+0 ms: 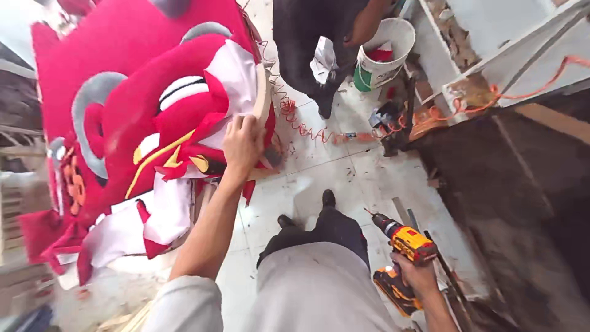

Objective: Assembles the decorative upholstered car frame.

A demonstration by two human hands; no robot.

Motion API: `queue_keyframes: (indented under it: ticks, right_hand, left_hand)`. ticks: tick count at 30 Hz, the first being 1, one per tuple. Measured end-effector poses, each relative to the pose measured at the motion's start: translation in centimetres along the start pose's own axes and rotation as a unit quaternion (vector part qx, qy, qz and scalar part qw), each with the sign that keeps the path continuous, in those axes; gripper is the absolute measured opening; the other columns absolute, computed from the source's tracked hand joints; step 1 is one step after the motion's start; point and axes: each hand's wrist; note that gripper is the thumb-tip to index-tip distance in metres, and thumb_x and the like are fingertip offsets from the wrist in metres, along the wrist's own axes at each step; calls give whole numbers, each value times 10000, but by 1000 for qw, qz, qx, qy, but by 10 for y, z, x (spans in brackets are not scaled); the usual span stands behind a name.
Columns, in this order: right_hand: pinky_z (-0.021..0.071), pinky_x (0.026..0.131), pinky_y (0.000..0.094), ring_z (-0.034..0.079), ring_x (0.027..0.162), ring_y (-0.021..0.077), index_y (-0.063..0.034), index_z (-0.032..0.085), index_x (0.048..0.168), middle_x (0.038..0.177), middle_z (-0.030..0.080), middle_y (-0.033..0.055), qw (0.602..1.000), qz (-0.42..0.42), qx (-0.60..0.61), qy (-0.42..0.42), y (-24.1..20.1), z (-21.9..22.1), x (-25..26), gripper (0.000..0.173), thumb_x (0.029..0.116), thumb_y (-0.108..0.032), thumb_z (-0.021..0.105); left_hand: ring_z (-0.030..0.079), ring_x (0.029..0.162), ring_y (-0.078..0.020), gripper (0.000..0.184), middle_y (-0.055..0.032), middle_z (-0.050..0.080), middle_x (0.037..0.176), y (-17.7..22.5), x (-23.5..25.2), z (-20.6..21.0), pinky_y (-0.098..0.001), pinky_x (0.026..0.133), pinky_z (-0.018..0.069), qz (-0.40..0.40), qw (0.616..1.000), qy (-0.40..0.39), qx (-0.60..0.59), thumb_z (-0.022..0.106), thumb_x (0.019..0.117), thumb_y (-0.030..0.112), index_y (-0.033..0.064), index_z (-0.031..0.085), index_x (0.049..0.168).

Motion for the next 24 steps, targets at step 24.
queue_keyframes:
  ticks: [24]
  right_hand:
    - [554, 911, 601, 705, 991, 370, 81, 561, 1327, 1119, 693, 273, 989, -31, -139, 39, -114, -6, 80, 755, 725, -229, 894]
  left_hand:
    - [736, 930, -131, 441, -20, 761, 1105, -57, 80, -93, -389, 835, 623, 36, 955, -175, -236, 588, 999, 440, 122, 692, 1286]
Point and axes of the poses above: each hand's wrist, its own x-axis towards the middle knuckle, its own z-axis out of the palm, y = z × x
